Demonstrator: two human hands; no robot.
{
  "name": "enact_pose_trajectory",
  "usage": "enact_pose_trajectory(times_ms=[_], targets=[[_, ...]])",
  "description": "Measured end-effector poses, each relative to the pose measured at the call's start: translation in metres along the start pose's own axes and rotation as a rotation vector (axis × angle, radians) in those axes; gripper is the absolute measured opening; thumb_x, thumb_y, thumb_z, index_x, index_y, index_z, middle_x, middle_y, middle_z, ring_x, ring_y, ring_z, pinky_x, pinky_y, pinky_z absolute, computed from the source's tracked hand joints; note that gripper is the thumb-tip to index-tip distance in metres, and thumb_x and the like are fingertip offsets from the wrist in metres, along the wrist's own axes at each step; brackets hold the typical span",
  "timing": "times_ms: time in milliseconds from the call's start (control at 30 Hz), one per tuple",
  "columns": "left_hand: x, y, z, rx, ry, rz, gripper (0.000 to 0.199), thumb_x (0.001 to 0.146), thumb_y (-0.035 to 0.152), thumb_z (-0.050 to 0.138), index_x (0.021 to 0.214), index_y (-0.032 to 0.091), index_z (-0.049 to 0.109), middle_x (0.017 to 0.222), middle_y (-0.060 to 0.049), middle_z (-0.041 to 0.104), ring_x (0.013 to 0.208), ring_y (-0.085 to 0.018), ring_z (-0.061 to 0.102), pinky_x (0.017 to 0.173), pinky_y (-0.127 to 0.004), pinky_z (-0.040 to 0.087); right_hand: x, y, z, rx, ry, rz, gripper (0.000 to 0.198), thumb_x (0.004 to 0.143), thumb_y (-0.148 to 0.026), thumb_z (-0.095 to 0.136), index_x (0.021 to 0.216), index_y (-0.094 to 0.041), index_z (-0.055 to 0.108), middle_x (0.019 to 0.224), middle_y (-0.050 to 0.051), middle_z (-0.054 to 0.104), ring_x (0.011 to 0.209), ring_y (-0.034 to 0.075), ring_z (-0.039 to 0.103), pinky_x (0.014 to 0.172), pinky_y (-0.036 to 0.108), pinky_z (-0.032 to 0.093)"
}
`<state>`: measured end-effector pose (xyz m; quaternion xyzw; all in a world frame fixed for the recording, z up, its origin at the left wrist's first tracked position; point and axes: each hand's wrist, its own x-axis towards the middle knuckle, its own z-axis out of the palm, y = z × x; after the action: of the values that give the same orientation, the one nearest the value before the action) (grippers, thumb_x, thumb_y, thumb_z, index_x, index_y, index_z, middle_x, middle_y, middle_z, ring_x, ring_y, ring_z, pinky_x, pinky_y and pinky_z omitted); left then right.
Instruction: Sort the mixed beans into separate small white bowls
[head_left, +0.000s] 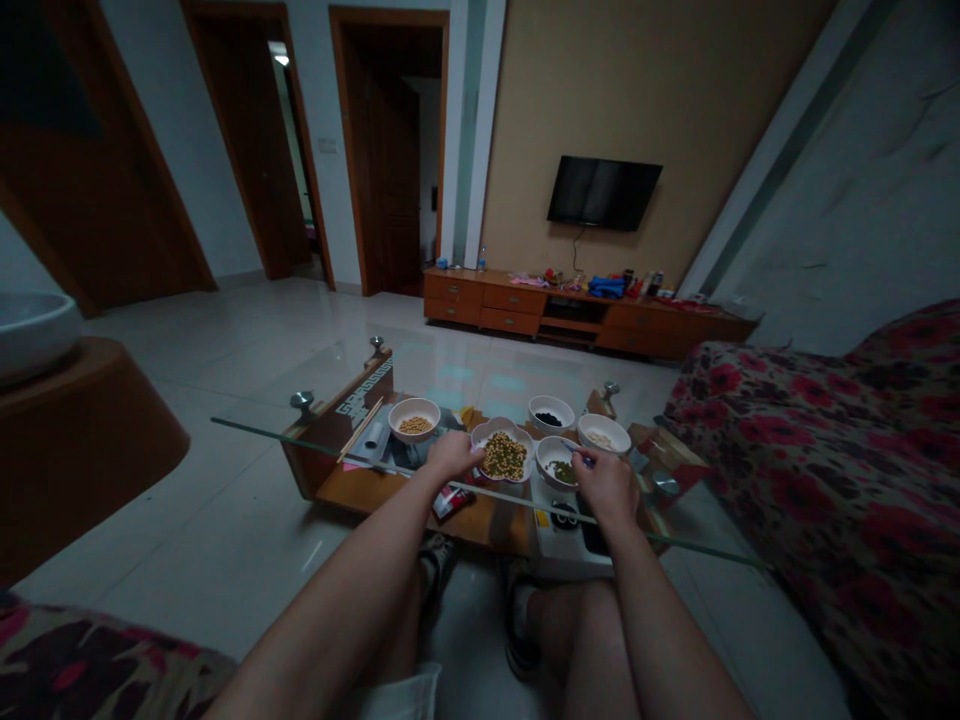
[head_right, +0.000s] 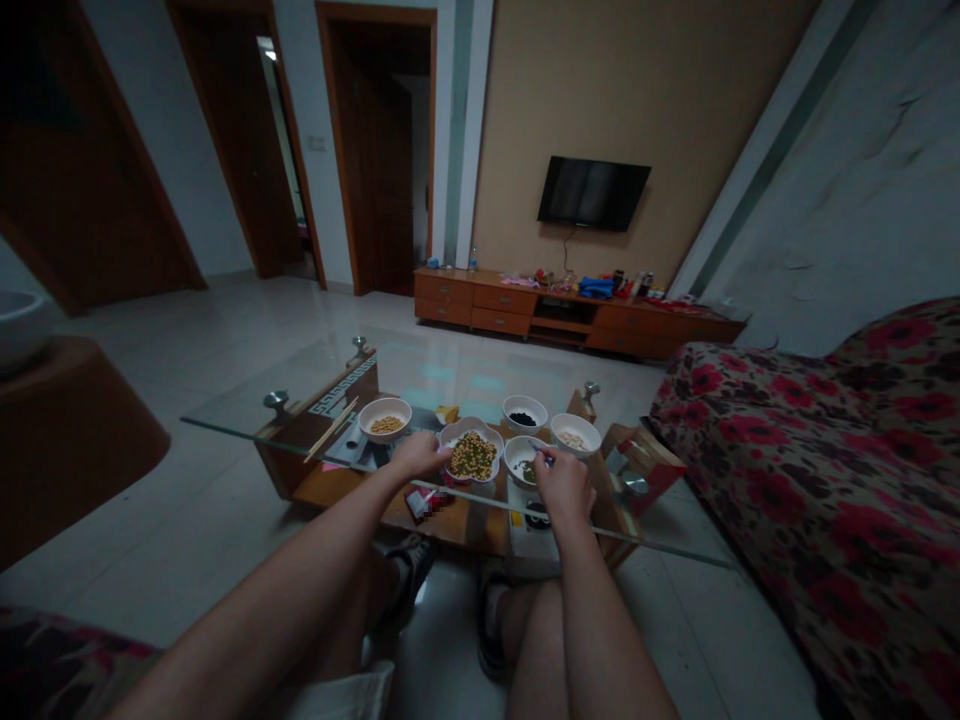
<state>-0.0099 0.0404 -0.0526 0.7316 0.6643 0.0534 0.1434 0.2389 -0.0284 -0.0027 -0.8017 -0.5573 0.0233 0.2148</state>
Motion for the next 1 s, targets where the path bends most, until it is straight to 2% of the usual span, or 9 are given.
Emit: enact_pose_trajectory(times_ms=[167, 300, 500, 633, 900, 1000], targets=[[0.001, -0.001, 0.003, -0.007, 0.015, 0.007, 0.043, 0.079, 0.046, 0.046, 0.093, 0.015, 0.073, 0.094, -0.015, 0.07, 0.088, -0.028, 0.067, 0.069, -0.03, 0.05, 0.002, 0.002, 0.003, 0.01, 0.004, 0.028, 0.036, 0.084, -0.04, 0.049, 0.105, -0.026, 0.074, 0.094, 0.011, 0.072, 0.087, 0.025, 0.065, 0.074, 0.032, 0.047], [0.003, -0.003, 0.004, -0.02, 0.014, 0.01, 0.043, 0.078, 0.046, 0.046, 0.093, 0.015, 0.073, 0.093, -0.015, 0.071, 0.088, -0.029, 0.067, 0.068, -0.031, 0.05, 0.002, 0.0, 0.006, 0.043, -0.03, -0.004, 0.036, 0.083, -0.042, 0.05, 0.106, -0.027, 0.073, 0.096, 0.009, 0.072, 0.089, 0.024, 0.065, 0.07, 0.028, 0.046], [0.003, -0.004, 0.004, -0.013, 0.009, 0.02, 0.044, 0.079, 0.046, 0.045, 0.093, 0.014, 0.073, 0.093, -0.016, 0.071, 0.088, -0.03, 0.067, 0.07, -0.032, 0.05, 0.001, -0.004, 0.021, 0.146, -0.167, -0.289, 0.03, 0.081, -0.04, 0.053, 0.097, -0.028, 0.075, 0.095, 0.003, 0.073, 0.09, 0.021, 0.065, 0.073, 0.027, 0.046], [0.001, -0.003, 0.003, -0.013, -0.012, 0.014, 0.046, 0.081, 0.047, 0.044, 0.095, 0.014, 0.072, 0.095, -0.017, 0.07, 0.091, -0.03, 0.066, 0.072, -0.032, 0.05, 0.001, -0.008, 0.031, 0.159, -0.252, -0.414, 0.03, 0.081, -0.037, 0.052, 0.096, -0.025, 0.075, 0.094, 0.005, 0.073, 0.089, 0.02, 0.065, 0.076, 0.027, 0.046], [0.003, -0.005, 0.006, -0.108, -0.118, -0.016, 0.04, 0.08, 0.041, 0.048, 0.095, 0.011, 0.07, 0.099, -0.018, 0.069, 0.092, -0.029, 0.065, 0.072, -0.031, 0.049, -0.001, -0.017, 0.04, 0.105, -0.326, -0.43, 0.031, 0.082, -0.038, 0.053, 0.099, -0.025, 0.075, 0.096, 0.006, 0.073, 0.09, 0.019, 0.064, 0.078, 0.025, 0.043], [0.001, -0.004, 0.006, -0.195, -0.185, -0.02, 0.031, 0.081, 0.033, 0.049, 0.089, 0.01, 0.068, 0.087, -0.014, 0.069, 0.08, -0.023, 0.066, 0.064, -0.025, 0.049, -0.003, -0.02, 0.041, 0.059, -0.34, -0.428, 0.03, 0.082, -0.037, 0.053, 0.098, -0.025, 0.074, 0.094, 0.006, 0.073, 0.088, 0.018, 0.064, 0.074, 0.024, 0.042]])
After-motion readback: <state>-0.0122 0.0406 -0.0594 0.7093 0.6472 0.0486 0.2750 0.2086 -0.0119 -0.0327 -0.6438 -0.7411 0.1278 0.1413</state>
